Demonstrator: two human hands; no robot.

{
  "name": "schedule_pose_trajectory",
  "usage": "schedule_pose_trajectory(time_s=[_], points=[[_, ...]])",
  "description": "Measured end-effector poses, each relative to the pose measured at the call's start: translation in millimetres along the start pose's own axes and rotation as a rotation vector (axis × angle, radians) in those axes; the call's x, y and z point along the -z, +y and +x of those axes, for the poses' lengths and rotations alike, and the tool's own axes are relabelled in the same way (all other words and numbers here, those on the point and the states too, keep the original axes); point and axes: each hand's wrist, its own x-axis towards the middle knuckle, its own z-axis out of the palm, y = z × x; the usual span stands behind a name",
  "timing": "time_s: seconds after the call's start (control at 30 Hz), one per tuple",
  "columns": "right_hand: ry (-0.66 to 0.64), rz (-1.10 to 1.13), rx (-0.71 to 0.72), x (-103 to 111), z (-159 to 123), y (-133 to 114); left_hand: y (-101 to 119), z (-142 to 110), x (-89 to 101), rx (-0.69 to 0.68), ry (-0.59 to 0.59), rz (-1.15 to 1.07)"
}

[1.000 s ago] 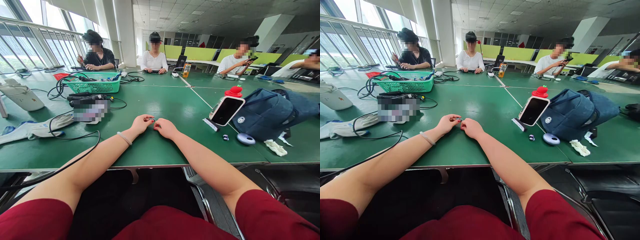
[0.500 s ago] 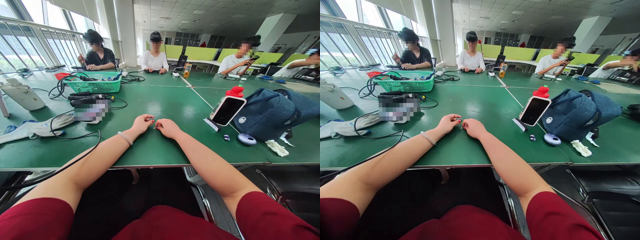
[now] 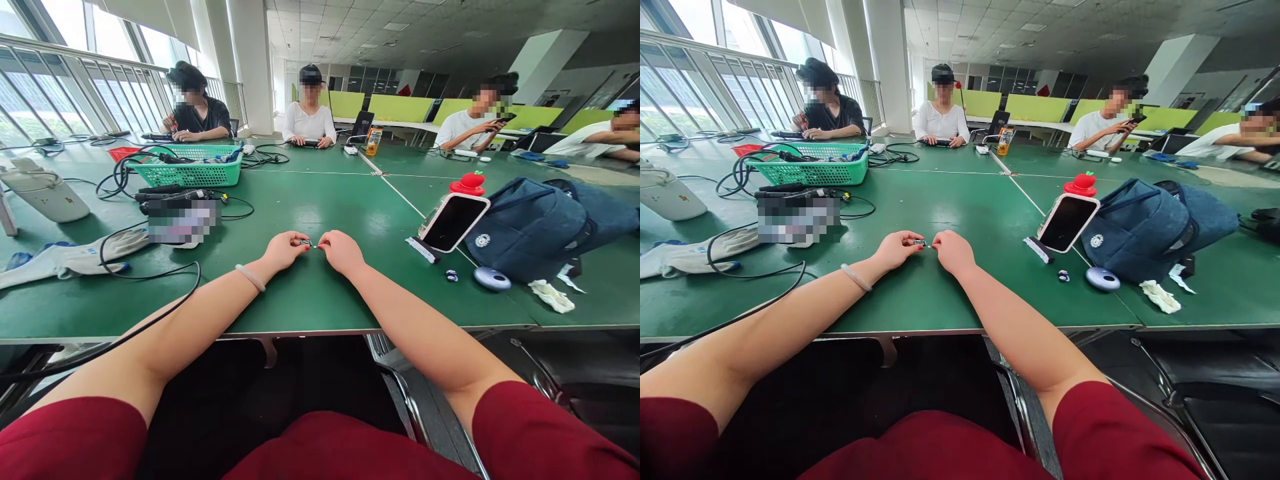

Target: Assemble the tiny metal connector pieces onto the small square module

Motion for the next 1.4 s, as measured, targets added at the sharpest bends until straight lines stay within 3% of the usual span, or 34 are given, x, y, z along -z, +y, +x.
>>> schedule_pose_trajectory(time_s=[0.2,0.7,1.1,1.4], points=[[0.11,0.148,0.09,0.2,-2.2,-7.4,2.3,-1.4,-0.2,-0.03,-0.053,-0.029],[0.126,0.177,0.12,0.5,-3.0,-7.3,5.4,-2.1,1.4,-0.035,-0.044,-0.134],[0.114,0.181,0.064,0.0,-3.3,-6.9,5.0,-2.4,2.0,0.0,-0.052,-0.286],[0.115,0.08,0.13,-4.5,-3.9,-14.5,12.6,-2.4,2.3,0.092,-0.206,-0.552]])
